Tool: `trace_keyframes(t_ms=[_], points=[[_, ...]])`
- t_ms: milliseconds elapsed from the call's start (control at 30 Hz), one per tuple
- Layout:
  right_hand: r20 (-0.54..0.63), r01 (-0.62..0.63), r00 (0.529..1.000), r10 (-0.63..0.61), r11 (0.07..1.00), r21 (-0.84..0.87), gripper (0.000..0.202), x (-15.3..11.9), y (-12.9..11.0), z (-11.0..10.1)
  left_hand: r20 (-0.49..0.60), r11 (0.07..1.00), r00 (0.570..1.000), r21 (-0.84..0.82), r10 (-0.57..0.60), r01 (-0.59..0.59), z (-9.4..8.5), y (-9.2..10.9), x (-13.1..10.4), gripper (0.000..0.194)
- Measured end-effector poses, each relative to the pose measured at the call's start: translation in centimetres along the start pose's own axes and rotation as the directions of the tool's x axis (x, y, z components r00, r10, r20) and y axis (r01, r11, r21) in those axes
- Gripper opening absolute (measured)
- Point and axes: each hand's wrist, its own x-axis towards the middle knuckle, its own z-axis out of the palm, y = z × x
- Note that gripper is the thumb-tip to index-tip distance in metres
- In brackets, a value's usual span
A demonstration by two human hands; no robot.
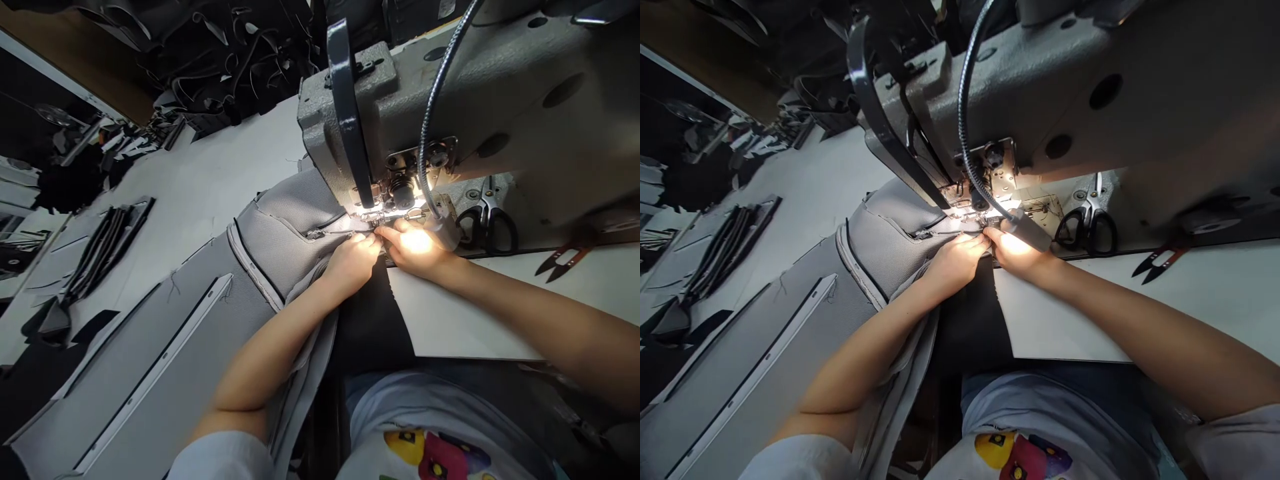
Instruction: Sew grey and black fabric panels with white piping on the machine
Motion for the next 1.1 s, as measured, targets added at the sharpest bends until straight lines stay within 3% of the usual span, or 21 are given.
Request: trace_keyframes(t_ms=[267, 500, 733, 867, 967, 1100], points=[[0.105, -0.048, 0.993, 0.053, 0.998, -0.049, 0.044, -0.2, -1.4, -1.2, 0.009, 1.0, 1.0, -0.026, 0.002, -0.002, -0.1, 0.0, -0.1, 0.039], [0.03, -0.022, 0.999, 0.021, 1.0, 0.015, 0.042, -0.2, -0.8, -0.2, -0.018, 0.998, 0.998, 0.028, -0.056, 0.057, 0.0, 0.7, -0.2, 0.046], [-0.09, 0.021, 0.996, -0.019, 1.0, 0.019, 0.038, -2.0, -0.8, -0.5, -0.01, 0.998, 0.999, 0.043, -0.047, 0.047, 0.2, 0.6, 0.3, 0.044], [-0.1, 0.023, 0.995, -0.017, 0.998, 0.057, 0.034, -2.4, -0.2, -0.7, -0.083, 0.999, 0.996, 0.007, -0.04, 0.04, 0.8, 0.2, 0.6, 0.042], [-0.106, 0.21, 0.975, -0.198, 0.97, 0.122, 0.027, -2.4, -0.1, -1.4, -0.125, 0.992, 0.989, -0.111, -0.076, 0.062, 0.6, -0.1, 0.6, 0.034], [-0.081, 0.553, 0.828, -0.554, 0.787, 0.274, 0.023, -2.7, -1.9, -2.1, -0.153, 0.937, 0.96, -0.298, -0.236, 0.183, -1.0, 0.4, -1.1, 0.036]])
